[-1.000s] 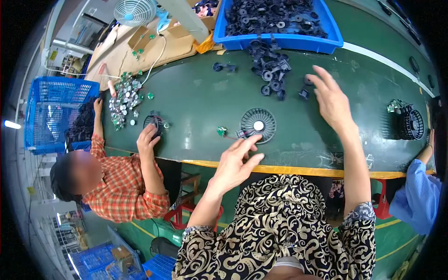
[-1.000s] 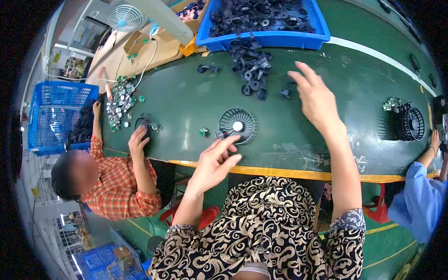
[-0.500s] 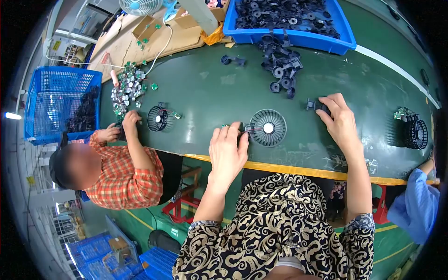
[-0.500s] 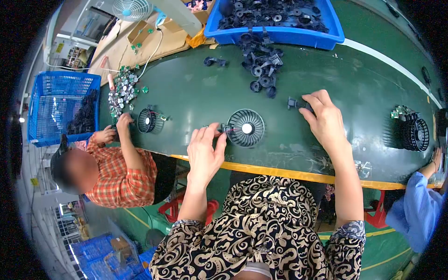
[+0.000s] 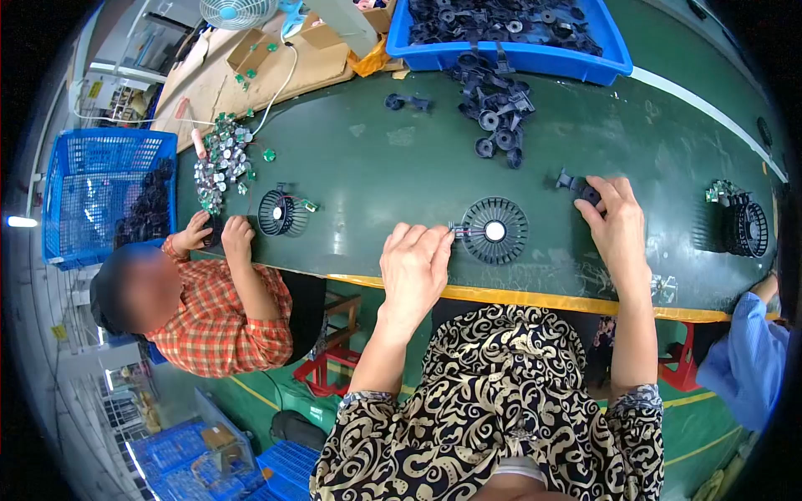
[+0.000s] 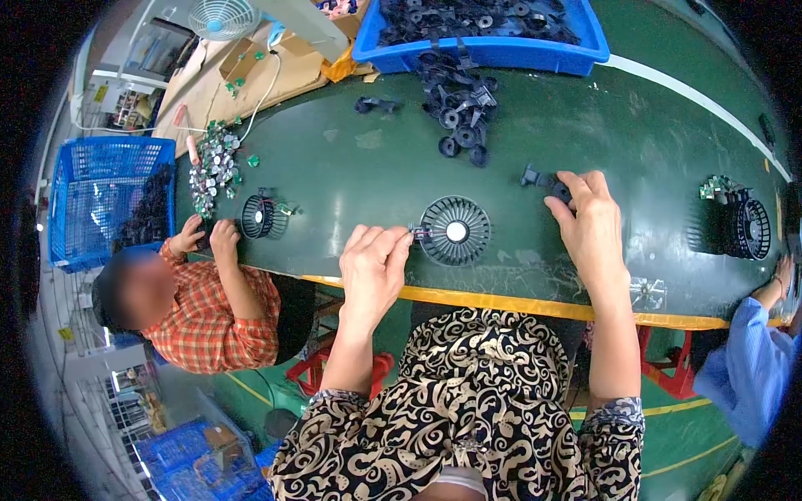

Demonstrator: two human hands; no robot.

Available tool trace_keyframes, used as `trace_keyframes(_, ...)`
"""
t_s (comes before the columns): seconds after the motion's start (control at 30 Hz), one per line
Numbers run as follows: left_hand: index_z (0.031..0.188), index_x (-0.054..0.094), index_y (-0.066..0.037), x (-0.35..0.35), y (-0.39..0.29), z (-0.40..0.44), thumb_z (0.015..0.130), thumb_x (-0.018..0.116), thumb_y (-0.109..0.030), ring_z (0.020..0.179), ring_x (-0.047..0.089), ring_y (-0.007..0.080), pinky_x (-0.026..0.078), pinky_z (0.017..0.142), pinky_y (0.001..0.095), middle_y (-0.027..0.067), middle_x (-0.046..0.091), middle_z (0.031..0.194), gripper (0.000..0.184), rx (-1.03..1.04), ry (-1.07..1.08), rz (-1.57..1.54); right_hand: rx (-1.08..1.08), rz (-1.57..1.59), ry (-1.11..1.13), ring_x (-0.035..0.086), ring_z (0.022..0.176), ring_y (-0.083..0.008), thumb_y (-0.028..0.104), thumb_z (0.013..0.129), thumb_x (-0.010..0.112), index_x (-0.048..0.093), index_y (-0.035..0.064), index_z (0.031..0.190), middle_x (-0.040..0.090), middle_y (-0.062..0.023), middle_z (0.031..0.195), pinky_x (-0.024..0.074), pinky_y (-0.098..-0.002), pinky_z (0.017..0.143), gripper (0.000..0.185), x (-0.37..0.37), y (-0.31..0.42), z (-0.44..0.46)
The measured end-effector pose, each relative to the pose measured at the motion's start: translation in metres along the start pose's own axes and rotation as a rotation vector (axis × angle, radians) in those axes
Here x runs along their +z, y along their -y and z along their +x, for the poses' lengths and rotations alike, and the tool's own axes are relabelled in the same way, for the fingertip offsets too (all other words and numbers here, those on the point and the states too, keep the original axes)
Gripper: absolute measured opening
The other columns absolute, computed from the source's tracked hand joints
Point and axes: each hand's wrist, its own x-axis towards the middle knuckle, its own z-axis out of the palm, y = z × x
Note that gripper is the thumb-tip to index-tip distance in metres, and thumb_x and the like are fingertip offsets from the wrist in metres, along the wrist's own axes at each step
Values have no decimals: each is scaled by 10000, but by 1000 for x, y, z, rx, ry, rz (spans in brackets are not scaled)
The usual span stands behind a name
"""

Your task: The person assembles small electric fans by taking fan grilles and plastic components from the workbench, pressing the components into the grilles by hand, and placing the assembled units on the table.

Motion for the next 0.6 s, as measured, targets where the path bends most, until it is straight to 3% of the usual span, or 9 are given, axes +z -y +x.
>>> trace_keyframes(0.13,983,749,-27,5,-5,-3,920,752,-77,731,596,293,484,699,395,107,666,779,80,-71,52,-184,80,-11,28,696,768,-321,130,824,853,737,19,1155,666,-167,1003,563,-434,684,368,-12,24,-11)
trace_keyframes(0.23,1009,745,-11,9,-11,-4,942,735,-63,733,637,242,508,702,354,110,699,810,85,-123,83,-293,-201,132,-22,711,788,-329,125,822,844,721,20,1108,675,-148,1014,588,-432,686,329,-4,45,-27)
trace_keyframes(0.33,1022,737,-46,14,-15,-6,960,703,-98,768,682,313,531,705,407,123,710,810,88,-210,104,-389,-287,201,94,716,832,-337,106,804,834,712,19,1093,659,-134,1026,599,-431,721,326,6,68,-41)
trace_keyframes(0.6,1010,727,-61,19,-11,-11,975,696,-131,732,687,315,530,680,408,128,704,789,84,-264,152,-358,-322,13,163,696,894,-303,123,788,841,709,-2,1108,613,-108,989,587,-412,709,367,26,72,-46)
